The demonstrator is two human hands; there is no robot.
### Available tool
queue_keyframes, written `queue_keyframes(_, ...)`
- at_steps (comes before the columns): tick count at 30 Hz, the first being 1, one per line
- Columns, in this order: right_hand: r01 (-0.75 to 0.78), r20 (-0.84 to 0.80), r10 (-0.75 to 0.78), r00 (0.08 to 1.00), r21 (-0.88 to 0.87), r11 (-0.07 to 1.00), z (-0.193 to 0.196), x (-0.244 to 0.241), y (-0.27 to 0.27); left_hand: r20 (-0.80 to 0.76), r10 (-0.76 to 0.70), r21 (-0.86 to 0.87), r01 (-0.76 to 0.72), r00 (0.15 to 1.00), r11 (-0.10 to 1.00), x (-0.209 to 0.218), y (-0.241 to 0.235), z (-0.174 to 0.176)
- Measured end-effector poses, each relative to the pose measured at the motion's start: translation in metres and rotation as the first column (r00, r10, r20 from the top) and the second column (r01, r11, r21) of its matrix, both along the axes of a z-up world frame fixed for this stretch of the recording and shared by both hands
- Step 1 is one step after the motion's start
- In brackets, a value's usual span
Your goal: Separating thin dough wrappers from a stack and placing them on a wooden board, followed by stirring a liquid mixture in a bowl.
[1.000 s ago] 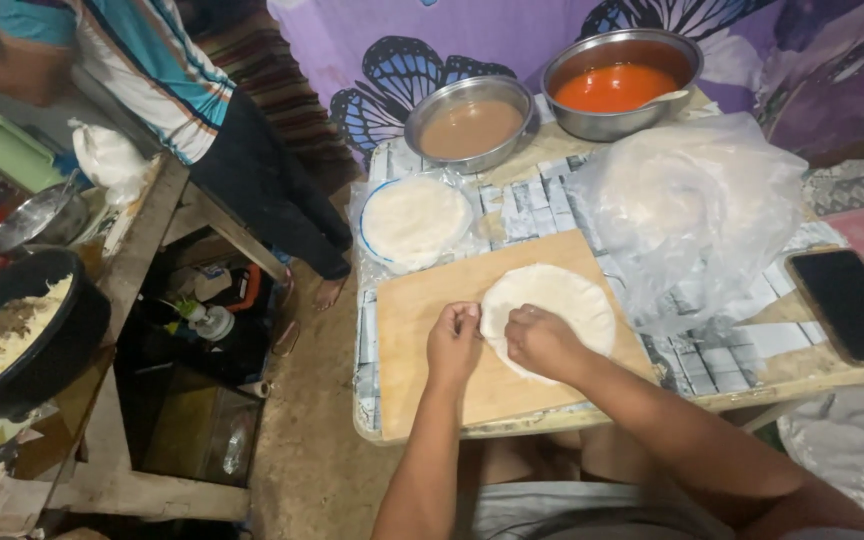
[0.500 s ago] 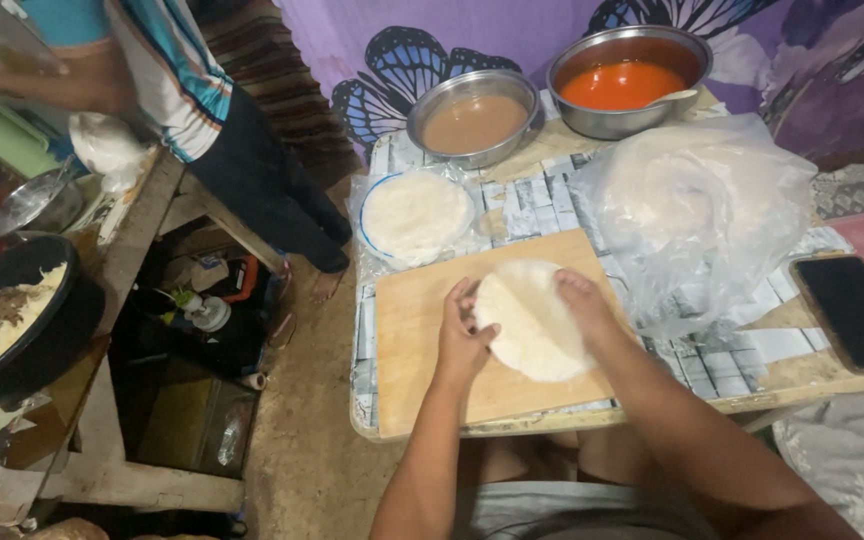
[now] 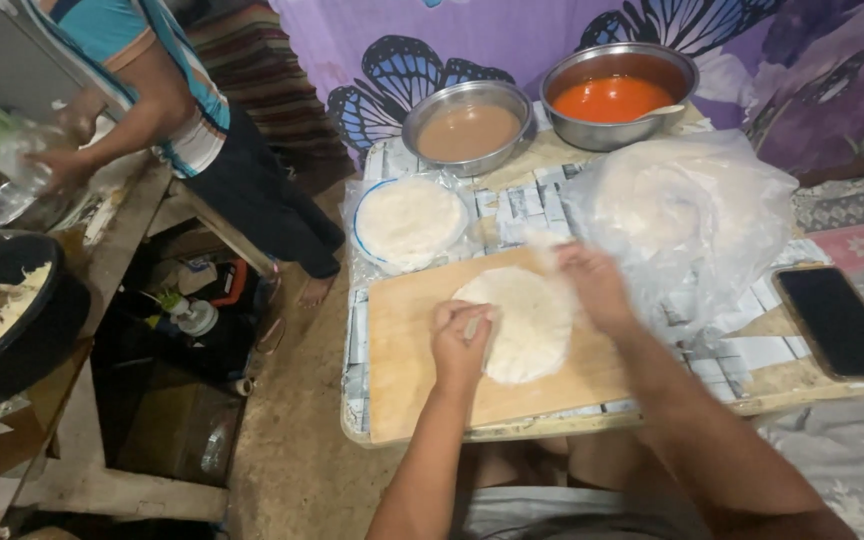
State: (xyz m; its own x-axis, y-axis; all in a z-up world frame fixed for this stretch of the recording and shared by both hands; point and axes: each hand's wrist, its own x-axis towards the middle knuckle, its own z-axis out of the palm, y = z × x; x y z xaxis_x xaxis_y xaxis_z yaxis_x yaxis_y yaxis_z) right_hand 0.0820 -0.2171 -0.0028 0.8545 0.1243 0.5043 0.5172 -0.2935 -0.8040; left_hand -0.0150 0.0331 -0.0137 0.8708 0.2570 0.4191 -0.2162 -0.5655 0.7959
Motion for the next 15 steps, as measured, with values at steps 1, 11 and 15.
queue_keyframes(1, -0.026, -0.106, 0.046, 0.993, 0.183, 0.983, 0.010, -0.020, 0.032, -0.017, -0.123, -0.167, 0.118, 0.992, 0.979, 0.002, 0.001, -0.004)
queue_keyframes(11, 0.027, -0.250, -0.023, 0.968, 0.013, 1.000, -0.013, -0.066, 0.100, -0.121, -0.299, -0.676, 0.142, 0.947, 0.723, 0.010, 0.015, -0.014)
queue_keyframes(15, -0.017, -0.274, 0.018, 0.962, 0.004, 1.000, -0.005, -0.071, 0.095, -0.103, -0.291, -0.672, 0.149, 0.951, 0.725, 0.012, 0.015, -0.018)
